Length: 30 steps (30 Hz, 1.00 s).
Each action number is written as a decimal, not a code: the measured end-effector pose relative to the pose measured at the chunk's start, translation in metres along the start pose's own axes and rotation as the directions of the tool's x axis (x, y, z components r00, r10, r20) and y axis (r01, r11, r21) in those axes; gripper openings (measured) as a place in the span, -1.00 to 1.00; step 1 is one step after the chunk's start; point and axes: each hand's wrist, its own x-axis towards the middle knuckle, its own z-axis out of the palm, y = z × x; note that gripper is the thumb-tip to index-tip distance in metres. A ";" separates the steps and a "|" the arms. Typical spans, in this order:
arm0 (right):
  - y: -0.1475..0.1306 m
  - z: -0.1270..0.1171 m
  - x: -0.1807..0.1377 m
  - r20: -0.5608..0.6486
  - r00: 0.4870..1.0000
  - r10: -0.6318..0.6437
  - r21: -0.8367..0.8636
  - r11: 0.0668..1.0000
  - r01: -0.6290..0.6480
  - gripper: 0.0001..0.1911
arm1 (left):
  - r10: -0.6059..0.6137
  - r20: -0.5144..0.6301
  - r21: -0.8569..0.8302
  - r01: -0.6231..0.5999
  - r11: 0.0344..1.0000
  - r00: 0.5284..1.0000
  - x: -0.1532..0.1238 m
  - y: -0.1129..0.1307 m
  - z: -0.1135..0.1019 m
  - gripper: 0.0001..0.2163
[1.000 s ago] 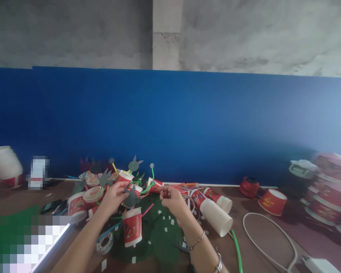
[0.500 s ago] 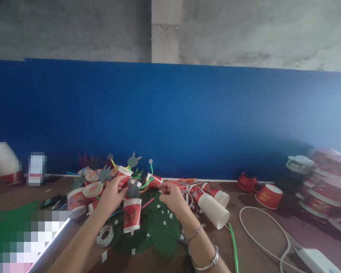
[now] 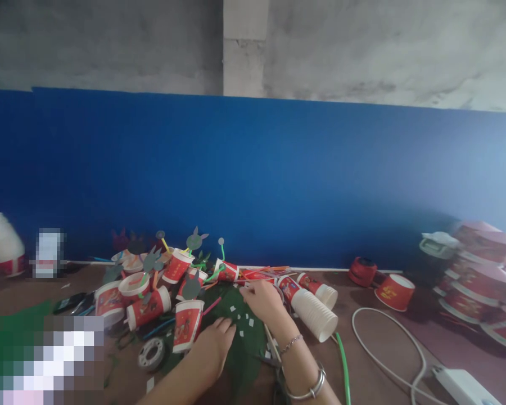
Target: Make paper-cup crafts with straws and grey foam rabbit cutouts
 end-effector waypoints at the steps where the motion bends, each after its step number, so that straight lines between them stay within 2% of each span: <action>1: 0.001 -0.003 -0.001 0.002 1.000 0.007 -0.014 1.000 -0.007 -0.62 | -0.010 0.010 0.018 0.010 1.000 1.000 0.001 0.000 0.001 -0.64; 6: 0.010 -0.012 -0.001 0.052 0.998 0.048 -0.045 0.998 -0.046 -0.47 | 0.002 -0.006 0.028 -0.001 1.000 1.000 0.004 0.000 0.001 -0.64; 7: 0.012 -0.013 0.000 0.052 0.996 0.066 -0.051 0.997 -0.063 -0.51 | 0.006 -0.016 0.025 -0.006 1.000 1.000 0.004 0.000 0.001 -0.64; 10: 0.015 -0.014 0.002 0.008 0.996 0.091 -0.062 0.994 -0.090 -0.78 | 0.007 -0.046 -0.012 -0.008 1.000 0.999 0.003 -0.002 0.000 -0.61; 12: 0.015 -0.015 0.003 0.003 0.996 0.084 -0.060 0.995 -0.084 -0.81 | -0.010 -0.077 -0.048 0.006 0.999 0.997 0.001 -0.004 -0.001 -0.58; 16: 0.013 -0.018 0.003 0.048 0.996 0.075 -0.068 0.995 -0.072 -0.53 | -0.037 -0.201 -0.155 0.006 0.988 0.979 -0.001 -0.008 -0.001 -0.52; 19: 0.012 -0.021 0.002 0.069 0.994 0.086 -0.106 0.991 -0.079 -0.43 | -0.083 -0.328 -0.407 -0.062 0.912 0.941 0.001 -0.008 0.004 -0.54; 20: 0.013 -0.022 0.001 0.073 0.994 0.087 -0.126 0.989 -0.078 -0.45 | -0.133 -0.339 -0.542 -0.078 0.837 0.931 0.003 -0.007 0.006 -0.58; 21: 0.013 -0.022 0.000 0.078 0.993 0.086 -0.152 0.986 -0.074 -0.52 | -0.199 -0.310 -0.688 -0.075 0.722 0.930 0.006 -0.006 0.009 -0.63; 23: 0.015 -0.020 -0.002 0.085 0.993 0.085 -0.214 0.975 -0.065 -0.70 | -0.315 -0.112 -0.927 0.015 0.375 0.942 0.011 -0.004 0.012 -0.73; 25: 0.018 -0.016 -0.004 0.081 0.992 0.099 -0.284 0.956 -0.072 -0.84 | -0.333 0.114 -0.992 0.124 0.008 0.936 0.014 -0.001 0.012 -0.81; 26: 0.019 -0.014 -0.005 0.076 0.991 0.113 -0.318 0.944 -0.083 -0.84 | -0.310 0.179 -0.981 0.144 -0.132 0.934 0.014 0.000 0.010 -0.83; 28: 0.022 -0.008 -0.005 0.064 0.988 0.140 -0.379 0.919 -0.106 -0.78 | -0.255 0.233 -0.941 0.152 -0.302 0.938 0.012 0.002 0.006 -0.82; 30: 0.024 -0.004 -0.004 0.059 0.986 0.154 -0.421 0.900 -0.115 -0.76 | -0.232 0.245 -0.932 0.163 -0.323 0.941 0.009 0.004 0.000 -0.79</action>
